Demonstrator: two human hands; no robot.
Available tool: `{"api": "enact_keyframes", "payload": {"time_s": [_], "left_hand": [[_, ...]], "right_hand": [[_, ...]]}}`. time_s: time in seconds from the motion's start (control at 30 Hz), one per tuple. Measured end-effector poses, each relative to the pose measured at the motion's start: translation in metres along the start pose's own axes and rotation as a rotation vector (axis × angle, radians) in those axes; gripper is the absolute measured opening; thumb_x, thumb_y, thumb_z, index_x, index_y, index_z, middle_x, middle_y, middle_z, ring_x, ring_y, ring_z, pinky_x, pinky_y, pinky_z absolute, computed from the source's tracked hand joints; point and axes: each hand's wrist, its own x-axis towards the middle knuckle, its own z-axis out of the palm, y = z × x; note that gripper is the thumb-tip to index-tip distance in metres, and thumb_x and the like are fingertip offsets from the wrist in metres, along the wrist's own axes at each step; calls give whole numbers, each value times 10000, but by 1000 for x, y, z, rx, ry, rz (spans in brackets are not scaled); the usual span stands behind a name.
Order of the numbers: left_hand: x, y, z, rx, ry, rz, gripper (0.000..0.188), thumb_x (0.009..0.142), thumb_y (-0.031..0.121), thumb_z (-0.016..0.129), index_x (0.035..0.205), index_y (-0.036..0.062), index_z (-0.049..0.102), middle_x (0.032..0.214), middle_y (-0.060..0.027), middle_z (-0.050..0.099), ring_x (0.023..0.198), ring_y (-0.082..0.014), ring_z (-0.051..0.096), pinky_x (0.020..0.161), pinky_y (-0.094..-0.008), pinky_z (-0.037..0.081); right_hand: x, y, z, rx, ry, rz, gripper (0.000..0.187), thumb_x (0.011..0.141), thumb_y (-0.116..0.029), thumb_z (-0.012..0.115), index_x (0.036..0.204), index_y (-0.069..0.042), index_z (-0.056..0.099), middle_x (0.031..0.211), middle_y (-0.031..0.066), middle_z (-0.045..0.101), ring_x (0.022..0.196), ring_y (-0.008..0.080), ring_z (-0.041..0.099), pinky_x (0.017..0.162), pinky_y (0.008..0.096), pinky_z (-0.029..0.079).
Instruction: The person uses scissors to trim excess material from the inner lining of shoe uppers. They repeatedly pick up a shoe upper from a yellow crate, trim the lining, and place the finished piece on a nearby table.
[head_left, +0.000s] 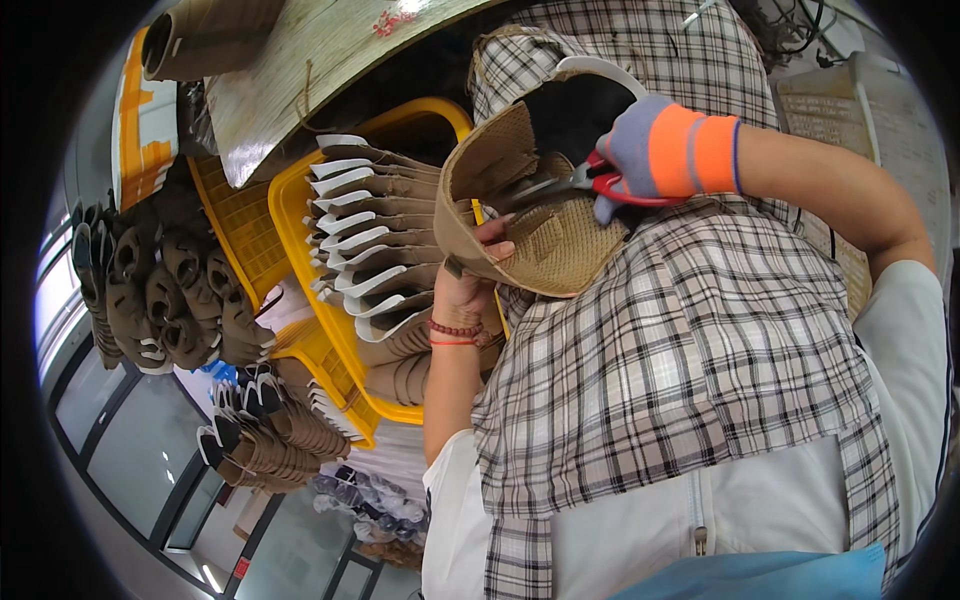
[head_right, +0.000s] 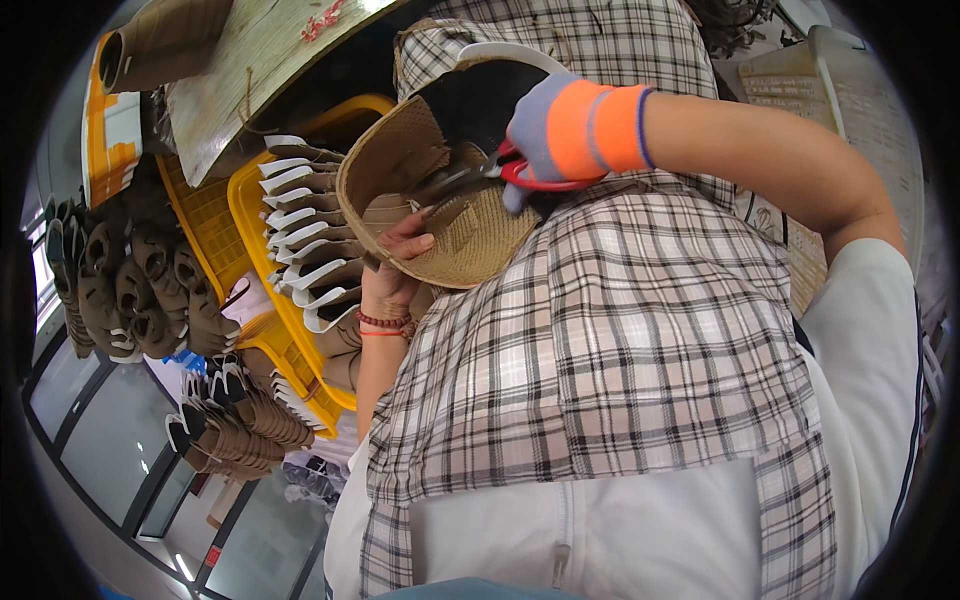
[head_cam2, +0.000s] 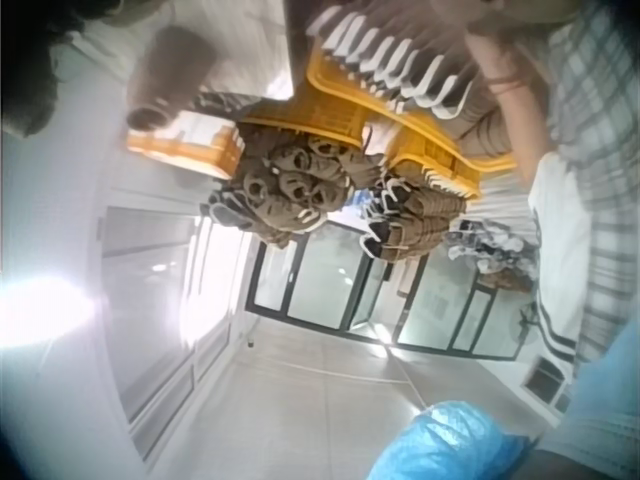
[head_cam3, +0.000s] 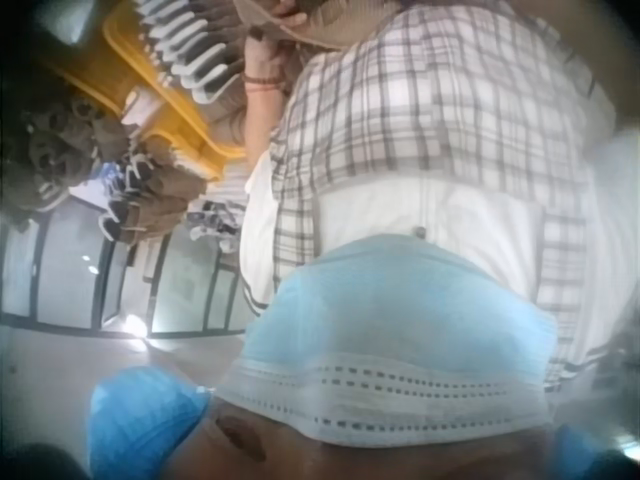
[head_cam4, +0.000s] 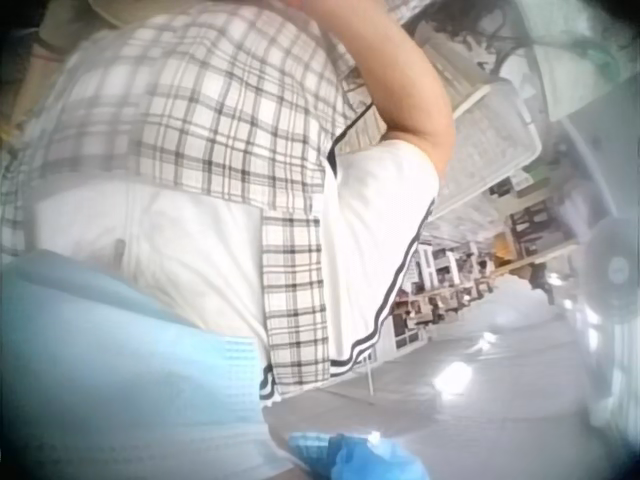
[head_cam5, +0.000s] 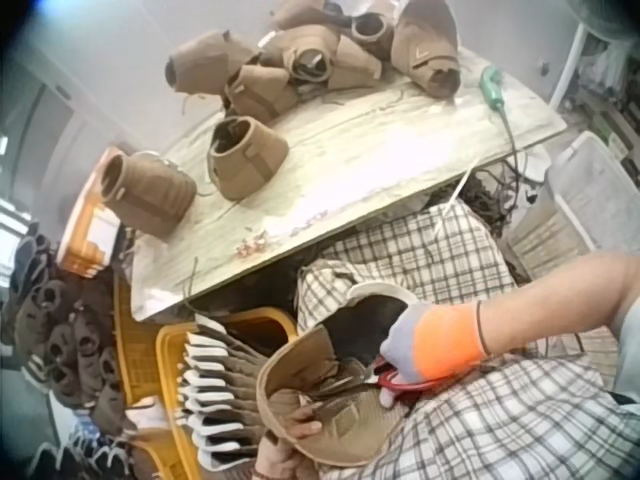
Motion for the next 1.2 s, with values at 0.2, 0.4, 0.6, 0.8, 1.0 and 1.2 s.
{"api": "enact_keyframes", "payload": {"time_s": [0.2,0.4,0.6,0.8,1.0,1.2], "left_hand": [[4,5,1,37,-2,-33,481,711,-23,751,1170,-60,615,1085,-126,674,964,-220,658,878,-327,537],[8,0,-16,106,22,-7,479,709,8,763,1167,-29,628,1041,-86,681,879,-142,649,694,-215,509],[10,-3,-20,87,107,18,363,784,42,729,1126,2,614,887,-8,626,737,-98,592,618,-204,467],[37,5,-19,94,22,563,297,890,134,649,1163,33,591,1141,-109,632,1006,-222,611,913,-364,489],[50,12,-5,-221,-29,552,335,934,162,571,1230,7,538,1192,-104,596,1103,-231,565,1010,-368,438],[46,19,12,-170,-51,522,384,922,144,593,1277,18,518,1257,-107,574,1152,-252,536,1052,-411,388]], "right_hand": [[-29,39,19,-120,311,-103,458,758,-375,726,1051,-34,638,908,91,670,845,257,657,719,351,530],[-19,33,23,-168,342,-160,364,745,-363,733,976,-88,676,853,59,677,826,228,658,732,327,526],[-32,37,6,-14,71,81,391,761,-406,733,979,-85,679,763,89,679,697,257,669,641,338,528],[-2,74,13,665,-342,-210,366,868,-381,662,1005,-42,663,681,58,654,585,160,628,567,296,510],[37,51,-13,666,-702,-176,756,939,-658,351,862,17,683,537,61,576,524,177,623,514,291,514],[40,39,-33,595,-643,-360,868,908,-732,249,886,11,698,619,73,617,569,194,657,555,300,547]]}}
